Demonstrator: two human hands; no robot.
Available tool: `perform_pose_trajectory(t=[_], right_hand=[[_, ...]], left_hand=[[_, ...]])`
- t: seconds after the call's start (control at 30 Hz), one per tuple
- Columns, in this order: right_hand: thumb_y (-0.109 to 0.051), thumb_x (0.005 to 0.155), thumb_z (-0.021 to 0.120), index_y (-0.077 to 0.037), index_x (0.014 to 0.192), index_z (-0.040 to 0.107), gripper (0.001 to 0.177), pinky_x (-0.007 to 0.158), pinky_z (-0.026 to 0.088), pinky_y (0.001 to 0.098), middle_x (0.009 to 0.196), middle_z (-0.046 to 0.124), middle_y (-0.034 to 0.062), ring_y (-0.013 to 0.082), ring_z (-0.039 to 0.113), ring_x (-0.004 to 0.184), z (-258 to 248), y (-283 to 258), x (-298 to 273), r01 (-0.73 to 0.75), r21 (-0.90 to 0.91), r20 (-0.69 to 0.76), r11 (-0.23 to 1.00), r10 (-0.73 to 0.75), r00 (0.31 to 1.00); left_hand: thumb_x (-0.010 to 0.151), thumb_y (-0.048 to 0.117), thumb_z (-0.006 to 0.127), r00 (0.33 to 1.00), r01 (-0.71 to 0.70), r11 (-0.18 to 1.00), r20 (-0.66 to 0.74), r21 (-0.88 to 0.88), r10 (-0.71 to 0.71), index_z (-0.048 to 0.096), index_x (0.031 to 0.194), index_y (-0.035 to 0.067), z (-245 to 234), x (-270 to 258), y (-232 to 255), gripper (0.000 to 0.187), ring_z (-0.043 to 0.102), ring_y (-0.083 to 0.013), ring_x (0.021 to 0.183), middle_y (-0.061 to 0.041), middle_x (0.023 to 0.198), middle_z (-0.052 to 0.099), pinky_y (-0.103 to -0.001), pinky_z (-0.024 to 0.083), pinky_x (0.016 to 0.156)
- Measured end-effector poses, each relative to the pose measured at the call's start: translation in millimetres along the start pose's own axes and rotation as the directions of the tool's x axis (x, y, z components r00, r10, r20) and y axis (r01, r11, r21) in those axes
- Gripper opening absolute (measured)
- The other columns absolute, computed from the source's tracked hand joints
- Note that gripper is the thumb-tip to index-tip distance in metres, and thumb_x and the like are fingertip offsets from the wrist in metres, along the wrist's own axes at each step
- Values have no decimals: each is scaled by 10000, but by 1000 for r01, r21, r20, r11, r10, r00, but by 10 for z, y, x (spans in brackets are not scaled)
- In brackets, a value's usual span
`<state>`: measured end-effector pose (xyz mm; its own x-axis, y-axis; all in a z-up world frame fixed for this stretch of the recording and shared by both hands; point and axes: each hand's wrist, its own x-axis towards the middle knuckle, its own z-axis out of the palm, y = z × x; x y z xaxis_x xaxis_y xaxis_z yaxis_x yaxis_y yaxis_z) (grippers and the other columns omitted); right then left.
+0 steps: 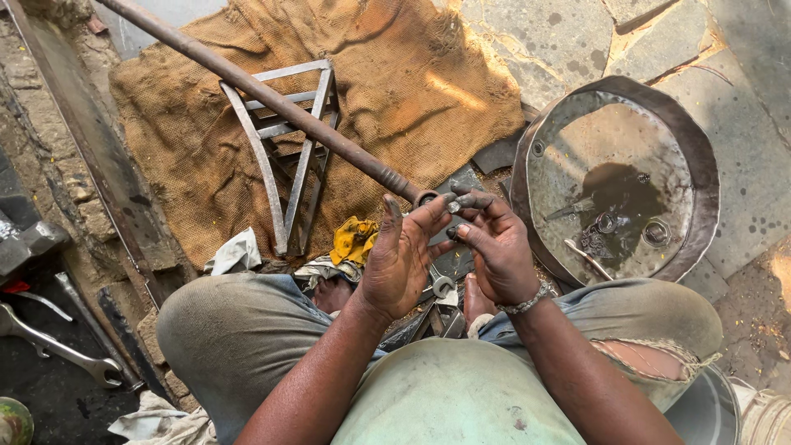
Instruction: The person cleans and handles a metal shaft and several small mechanical components, using a cloth to wipe grease and oil from the parts.
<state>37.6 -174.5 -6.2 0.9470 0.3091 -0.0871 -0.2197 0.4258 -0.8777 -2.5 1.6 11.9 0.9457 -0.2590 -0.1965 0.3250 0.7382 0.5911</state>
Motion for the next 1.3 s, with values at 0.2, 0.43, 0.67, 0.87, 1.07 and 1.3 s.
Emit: perform_pose_trajectory(t=[0.2, 0.43, 0.67, 0.87, 1.07, 1.3], right_hand=[[-29, 976, 601, -25, 1266, 636, 292, 972, 535, 403, 1280, 637, 157, 229, 629, 1215, 54, -283, -28, -122, 201, -35, 972, 132, 991], [-390, 1054, 577, -44, 1312, 617, 434, 1047, 459, 406, 1390, 642, 194, 238, 593, 1180, -1392, -1951, -1199, 273, -400, -117, 875, -344, 932], [-649, 1094, 425, -156, 1431, 558, 611, 1007, 493, 457, 1317, 666, 157, 274, 620, 1192, -3894, -3139, -3498, -740, -386, -766, 550, -638, -75], [-792, 1029, 404, -192, 1517, 466, 777, 1024, 536, 514, 1377, 631, 125, 318, 624, 1249, -4131, -2362, -4343, -347, -301, -849, 888, -415, -327], [-845, 943, 456, -1, 1575, 431, 1054, 1083, 475, 574, 1521, 485, 184, 350, 518, 1271, -3387, -2139, -3542, 377, -369, -770, 850, -506, 388], [-785, 917, 485, -87, 1488, 480, 902, 1059, 478, 534, 1468, 495, 170, 358, 528, 1268, -1997, -2236, -1565, 410, -200, -408, 890, -456, 791]], left_hand=[[976, 704, 312, 985, -120, 990, -116, 80, 129, 442, 1529, 55, -158, 39, -123, 862, 397, -252, 1449, -104, 1586, 464, -456, 331, 1152], [1045, 500, 498, 941, -262, 961, -198, 90, 275, 533, 1430, 118, -590, 14, 58, 544, 475, -297, 1351, -77, 1467, 550, -551, 357, 1184], [971, 762, 334, 907, -136, 986, -389, 97, 163, 591, 1369, 149, -1030, 56, 168, 775, 480, -329, 1396, -135, 1592, 474, -541, 392, 1194], [837, 819, 536, 903, 43, 840, -380, 541, 198, 490, 1418, 233, -1150, 275, 175, 826, 412, -311, 1426, -93, 1556, 410, -548, 399, 1174], [864, 898, 340, 950, -7, 959, -297, 284, 95, 516, 1412, 187, -845, 341, 80, 915, 462, -353, 1408, -158, 1552, 483, -552, 373, 1168], [958, 571, 604, 988, -40, 979, -138, 199, 69, 455, 1452, 27, -411, 163, -31, 749, 531, -312, 1304, -187, 1452, 544, -485, 388, 1125]])
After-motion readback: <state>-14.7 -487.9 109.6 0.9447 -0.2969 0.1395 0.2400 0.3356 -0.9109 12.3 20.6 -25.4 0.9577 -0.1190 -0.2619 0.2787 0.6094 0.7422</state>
